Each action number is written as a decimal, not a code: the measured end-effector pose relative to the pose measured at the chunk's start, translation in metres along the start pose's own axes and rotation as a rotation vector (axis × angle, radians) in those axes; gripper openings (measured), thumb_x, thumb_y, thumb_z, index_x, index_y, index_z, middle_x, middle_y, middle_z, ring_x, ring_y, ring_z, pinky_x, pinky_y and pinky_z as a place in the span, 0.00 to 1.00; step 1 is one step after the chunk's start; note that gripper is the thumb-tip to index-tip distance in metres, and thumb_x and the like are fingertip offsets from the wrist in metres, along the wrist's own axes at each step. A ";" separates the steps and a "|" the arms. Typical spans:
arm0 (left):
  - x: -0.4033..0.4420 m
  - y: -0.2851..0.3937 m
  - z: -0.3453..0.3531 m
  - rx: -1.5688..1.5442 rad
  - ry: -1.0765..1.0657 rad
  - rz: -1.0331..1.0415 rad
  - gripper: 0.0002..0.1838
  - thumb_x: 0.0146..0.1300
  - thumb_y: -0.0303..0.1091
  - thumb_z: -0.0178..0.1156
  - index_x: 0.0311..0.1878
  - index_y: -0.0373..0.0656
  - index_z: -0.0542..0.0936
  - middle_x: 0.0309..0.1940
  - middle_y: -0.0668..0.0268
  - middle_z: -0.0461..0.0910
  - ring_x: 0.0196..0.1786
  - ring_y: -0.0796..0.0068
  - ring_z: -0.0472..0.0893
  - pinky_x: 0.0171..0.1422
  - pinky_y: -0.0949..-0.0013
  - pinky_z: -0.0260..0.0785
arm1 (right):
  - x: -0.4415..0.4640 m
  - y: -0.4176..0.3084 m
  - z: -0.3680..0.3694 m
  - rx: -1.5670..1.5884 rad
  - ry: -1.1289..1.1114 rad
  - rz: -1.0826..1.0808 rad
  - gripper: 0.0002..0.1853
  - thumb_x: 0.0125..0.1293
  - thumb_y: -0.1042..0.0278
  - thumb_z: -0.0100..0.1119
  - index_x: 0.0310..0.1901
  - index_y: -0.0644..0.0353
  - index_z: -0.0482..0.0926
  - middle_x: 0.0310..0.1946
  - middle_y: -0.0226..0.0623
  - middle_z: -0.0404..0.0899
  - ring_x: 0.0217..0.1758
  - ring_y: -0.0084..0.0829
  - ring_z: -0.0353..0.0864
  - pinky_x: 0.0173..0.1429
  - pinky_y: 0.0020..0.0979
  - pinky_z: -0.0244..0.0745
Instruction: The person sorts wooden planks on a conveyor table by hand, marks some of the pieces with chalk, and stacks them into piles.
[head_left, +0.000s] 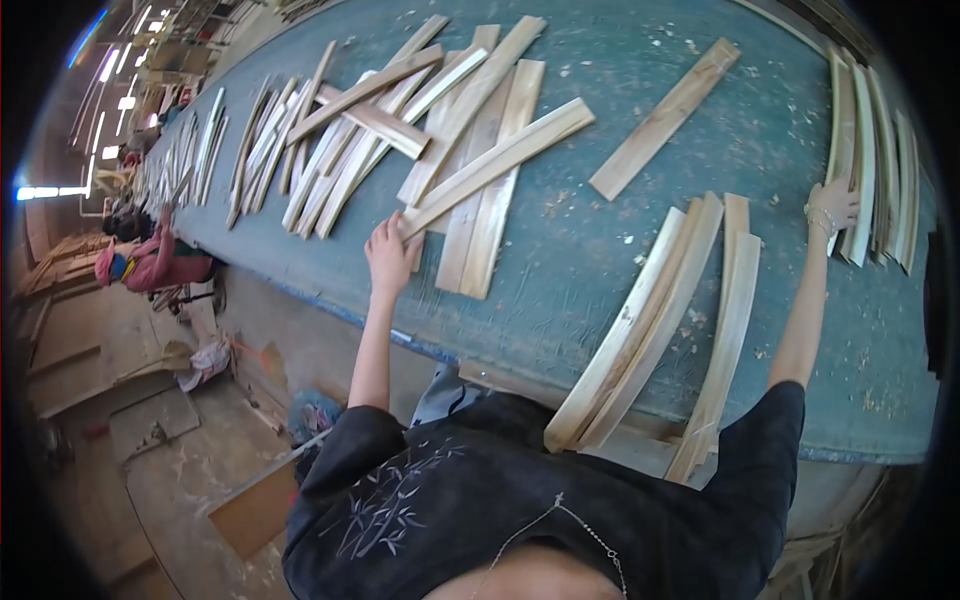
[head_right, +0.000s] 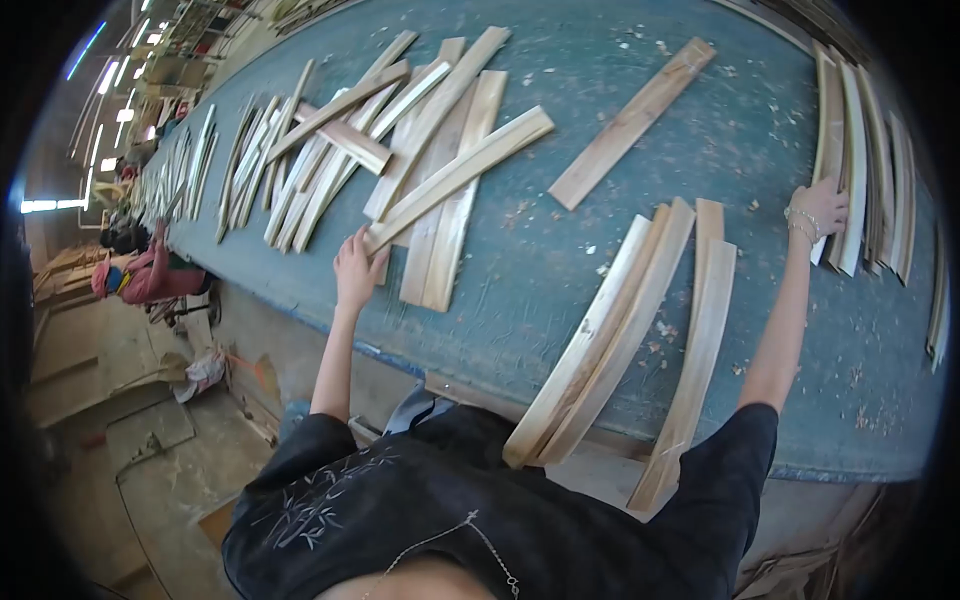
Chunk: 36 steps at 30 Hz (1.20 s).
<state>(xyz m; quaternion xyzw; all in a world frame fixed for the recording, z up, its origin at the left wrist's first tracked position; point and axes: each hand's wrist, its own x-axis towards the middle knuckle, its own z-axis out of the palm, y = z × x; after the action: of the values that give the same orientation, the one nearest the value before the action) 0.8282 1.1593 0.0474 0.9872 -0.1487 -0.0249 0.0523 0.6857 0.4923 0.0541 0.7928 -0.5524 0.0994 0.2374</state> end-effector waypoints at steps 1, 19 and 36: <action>0.002 -0.002 -0.002 0.031 -0.046 -0.006 0.28 0.53 0.41 0.57 0.56 0.41 0.63 0.51 0.55 0.67 0.56 0.59 0.64 0.60 0.52 0.52 | -0.018 -0.006 -0.022 0.064 -0.045 -0.015 0.30 0.49 0.55 0.60 0.54 0.48 0.63 0.45 0.46 0.65 0.52 0.48 0.65 0.52 0.48 0.62; -0.088 0.109 -0.065 -1.411 -1.214 -0.056 0.26 0.63 0.42 0.49 0.58 0.37 0.59 0.38 0.63 0.71 0.39 0.76 0.74 0.43 0.71 0.70 | -0.341 -0.039 -0.246 1.841 -1.441 0.586 0.28 0.54 0.62 0.60 0.55 0.59 0.62 0.40 0.38 0.73 0.37 0.29 0.75 0.38 0.25 0.72; 0.045 0.034 0.015 -0.156 0.044 0.014 0.30 0.57 0.42 0.52 0.59 0.39 0.58 0.54 0.50 0.62 0.56 0.52 0.62 0.55 0.46 0.55 | -0.160 0.045 -0.182 1.020 -0.405 -0.089 0.30 0.45 0.71 0.64 0.51 0.69 0.66 0.42 0.44 0.74 0.43 0.33 0.74 0.49 0.30 0.69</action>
<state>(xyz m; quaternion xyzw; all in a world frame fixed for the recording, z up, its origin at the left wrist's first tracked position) 0.8599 1.1125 0.0349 0.9794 -0.1518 -0.0141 0.1323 0.6041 0.7011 0.1572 0.8332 -0.4350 0.1896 -0.2840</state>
